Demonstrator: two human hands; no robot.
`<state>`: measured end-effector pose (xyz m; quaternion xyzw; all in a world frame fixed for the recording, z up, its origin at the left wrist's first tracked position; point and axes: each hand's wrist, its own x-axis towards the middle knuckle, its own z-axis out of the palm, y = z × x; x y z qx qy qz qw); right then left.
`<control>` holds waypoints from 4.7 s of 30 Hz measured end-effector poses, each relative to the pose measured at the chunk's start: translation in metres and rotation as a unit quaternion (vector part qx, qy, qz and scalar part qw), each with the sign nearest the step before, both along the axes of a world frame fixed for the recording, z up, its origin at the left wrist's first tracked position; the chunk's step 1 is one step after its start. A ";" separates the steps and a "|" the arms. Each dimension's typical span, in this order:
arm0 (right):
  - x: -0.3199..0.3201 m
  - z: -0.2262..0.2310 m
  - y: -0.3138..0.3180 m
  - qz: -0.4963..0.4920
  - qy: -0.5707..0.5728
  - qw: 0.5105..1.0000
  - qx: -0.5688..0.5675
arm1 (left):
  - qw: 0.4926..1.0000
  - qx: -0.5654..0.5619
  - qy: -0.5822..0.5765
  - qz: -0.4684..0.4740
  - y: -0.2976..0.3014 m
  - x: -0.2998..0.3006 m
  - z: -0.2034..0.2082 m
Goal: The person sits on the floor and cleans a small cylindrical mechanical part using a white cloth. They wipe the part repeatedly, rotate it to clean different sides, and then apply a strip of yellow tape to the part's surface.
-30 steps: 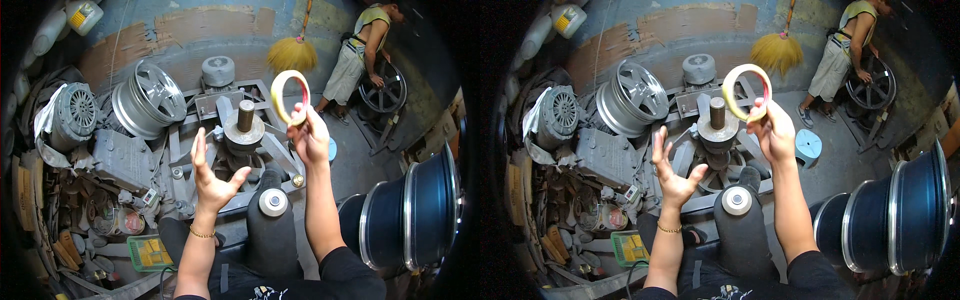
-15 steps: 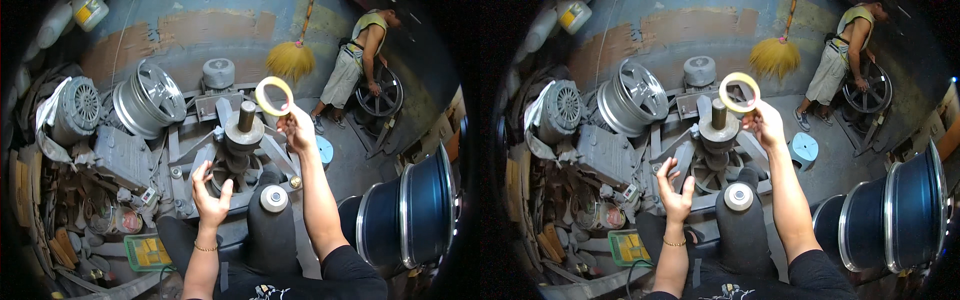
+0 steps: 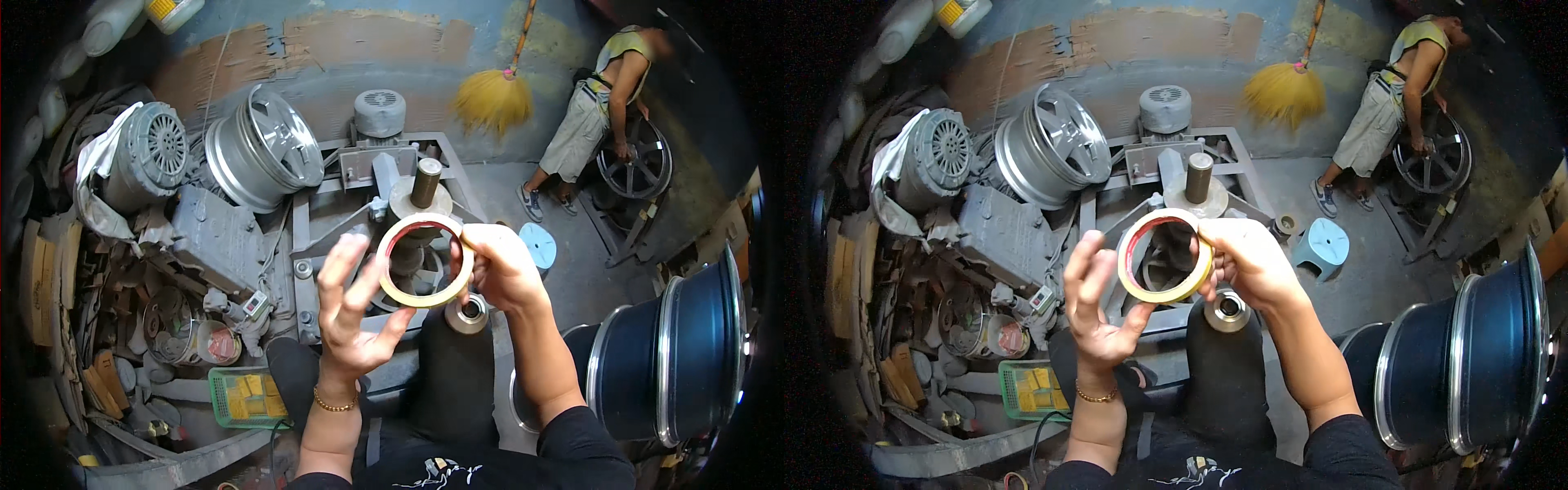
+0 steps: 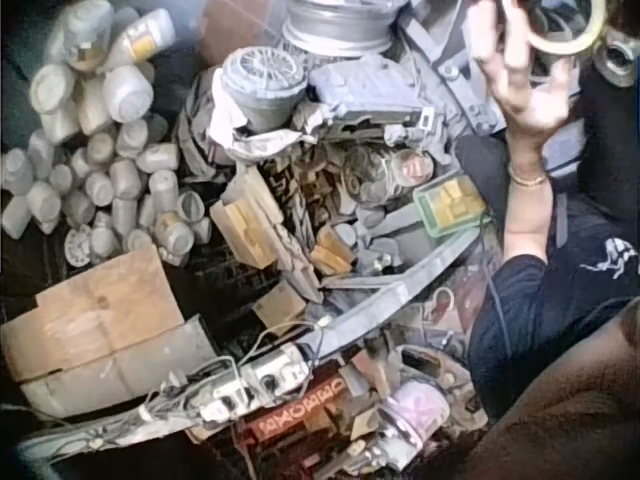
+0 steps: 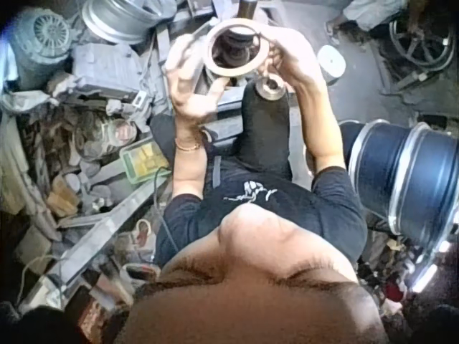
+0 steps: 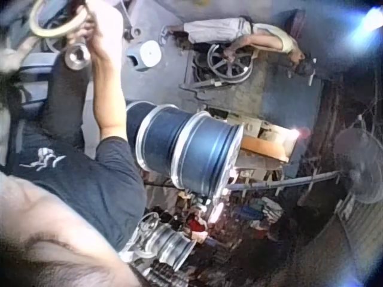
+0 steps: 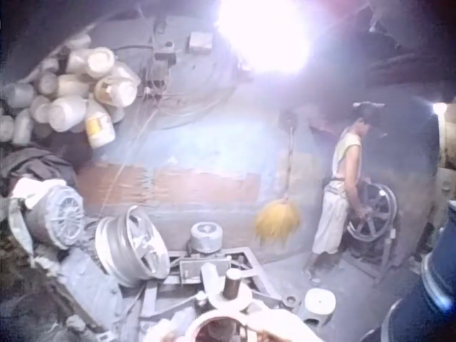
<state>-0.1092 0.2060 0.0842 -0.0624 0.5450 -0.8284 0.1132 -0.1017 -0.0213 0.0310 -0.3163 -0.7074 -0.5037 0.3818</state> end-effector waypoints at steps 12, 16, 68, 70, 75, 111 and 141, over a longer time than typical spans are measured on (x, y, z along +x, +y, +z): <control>0.041 -0.063 0.069 -0.359 0.139 0.890 0.242 | 0.933 0.241 -0.223 -0.145 -0.011 0.026 -0.029; 0.117 -0.222 0.130 -0.326 -0.011 0.851 0.411 | 0.938 0.201 -0.226 -0.172 -0.015 0.027 -0.040; 0.162 -0.166 0.047 -0.228 0.121 0.876 0.407 | 0.930 0.103 -0.317 -0.157 0.013 0.070 -0.070; 0.186 -0.188 0.045 -0.154 0.057 0.879 0.448 | 0.940 0.079 -0.297 -0.149 0.010 0.068 -0.072; 0.194 -0.133 0.021 -0.224 0.245 0.834 0.441 | 0.939 0.069 -0.308 -0.140 0.010 0.068 -0.076; 0.116 -0.033 -0.020 -0.164 0.267 0.875 0.370 | 0.961 -0.127 -0.163 -0.186 -0.001 0.076 -0.032; 0.143 -0.092 0.065 -0.031 0.136 0.786 0.602 | 0.949 -0.032 -0.293 -0.112 -0.009 0.083 -0.046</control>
